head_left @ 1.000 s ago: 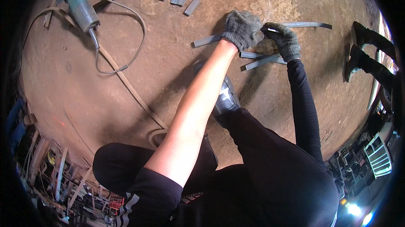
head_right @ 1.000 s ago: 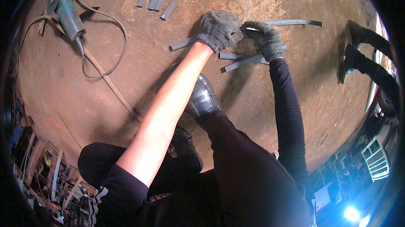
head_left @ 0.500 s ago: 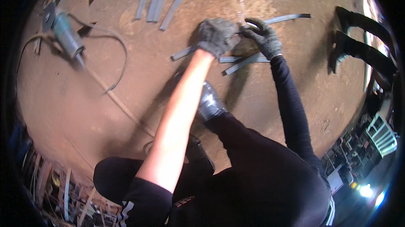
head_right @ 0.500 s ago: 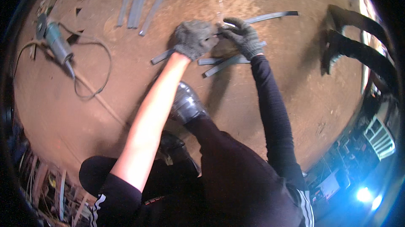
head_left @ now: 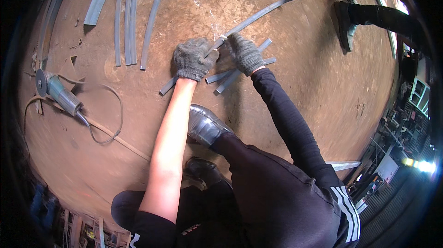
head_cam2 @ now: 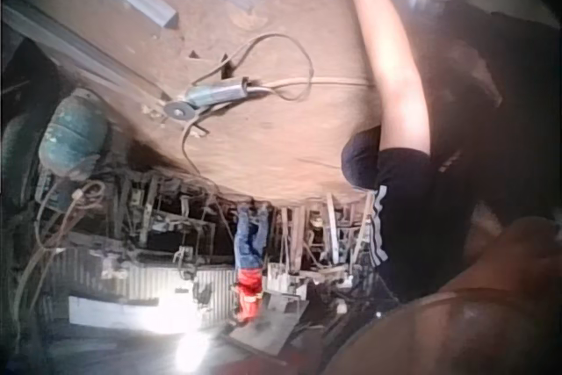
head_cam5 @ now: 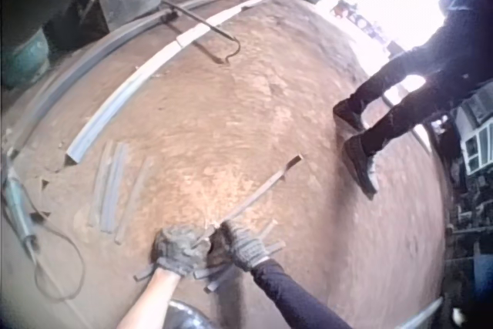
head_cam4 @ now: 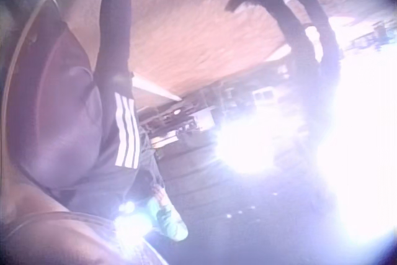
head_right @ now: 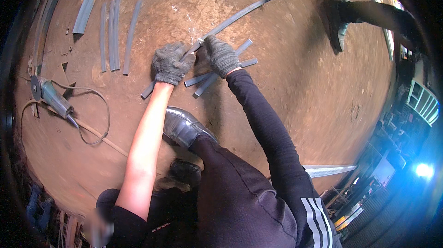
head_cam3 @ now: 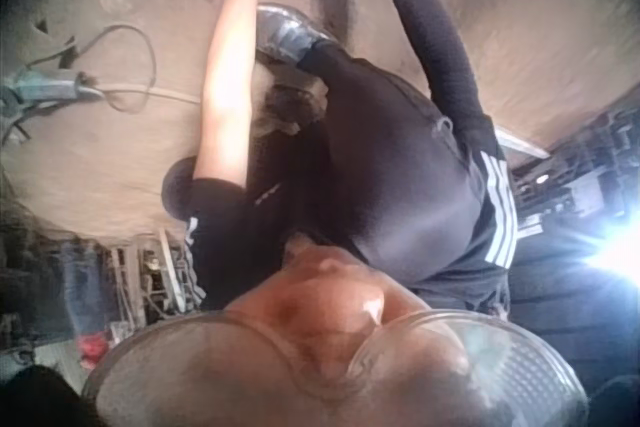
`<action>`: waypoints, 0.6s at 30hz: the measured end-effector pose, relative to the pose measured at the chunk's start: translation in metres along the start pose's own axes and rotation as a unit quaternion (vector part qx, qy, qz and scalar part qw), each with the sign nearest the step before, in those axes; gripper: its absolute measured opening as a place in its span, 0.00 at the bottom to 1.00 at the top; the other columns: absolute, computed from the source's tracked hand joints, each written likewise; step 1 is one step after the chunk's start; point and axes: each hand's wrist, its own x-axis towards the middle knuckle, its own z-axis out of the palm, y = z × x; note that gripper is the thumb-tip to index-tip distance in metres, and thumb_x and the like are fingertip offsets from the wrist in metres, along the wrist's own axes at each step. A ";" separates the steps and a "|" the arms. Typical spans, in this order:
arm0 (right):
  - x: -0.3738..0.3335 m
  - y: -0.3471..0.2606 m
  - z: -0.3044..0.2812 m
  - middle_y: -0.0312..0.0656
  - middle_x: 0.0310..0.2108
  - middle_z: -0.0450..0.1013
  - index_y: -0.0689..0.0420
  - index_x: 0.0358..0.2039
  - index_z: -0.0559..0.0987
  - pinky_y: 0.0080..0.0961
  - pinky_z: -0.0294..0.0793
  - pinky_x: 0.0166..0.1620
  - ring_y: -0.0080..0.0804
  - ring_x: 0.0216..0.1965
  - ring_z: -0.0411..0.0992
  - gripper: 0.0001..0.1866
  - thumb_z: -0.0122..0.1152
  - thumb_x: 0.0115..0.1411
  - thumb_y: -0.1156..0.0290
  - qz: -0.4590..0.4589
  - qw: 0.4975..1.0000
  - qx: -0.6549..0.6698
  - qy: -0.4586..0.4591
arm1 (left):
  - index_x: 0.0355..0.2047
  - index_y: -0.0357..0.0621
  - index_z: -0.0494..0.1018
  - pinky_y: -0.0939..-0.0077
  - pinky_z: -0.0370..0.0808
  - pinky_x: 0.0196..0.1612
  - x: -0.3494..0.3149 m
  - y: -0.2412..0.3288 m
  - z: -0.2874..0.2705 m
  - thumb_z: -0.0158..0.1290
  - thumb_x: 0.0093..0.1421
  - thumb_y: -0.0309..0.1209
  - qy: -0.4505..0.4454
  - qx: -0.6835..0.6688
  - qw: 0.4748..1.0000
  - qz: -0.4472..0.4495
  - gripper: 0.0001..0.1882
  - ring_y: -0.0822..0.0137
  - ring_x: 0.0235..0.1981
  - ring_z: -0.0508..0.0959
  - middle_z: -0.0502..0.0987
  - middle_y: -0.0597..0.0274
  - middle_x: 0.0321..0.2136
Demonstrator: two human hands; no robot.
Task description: The person arranges several metal bars on the floor, then uses an angle grinder to cut one of the bars, producing sparks. The person continues to handle and reposition the bars during the process.
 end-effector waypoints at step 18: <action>-0.021 -0.010 0.001 0.53 0.33 0.77 0.57 0.45 0.74 0.44 0.76 0.42 0.53 0.40 0.77 0.17 0.61 0.55 0.68 0.014 0.993 -0.097 -0.064 | 0.23 0.42 0.78 0.55 0.75 0.35 0.007 0.005 -0.007 0.63 0.50 0.42 0.015 -0.012 1.000 0.004 0.15 0.50 0.29 0.79 0.78 0.52 0.25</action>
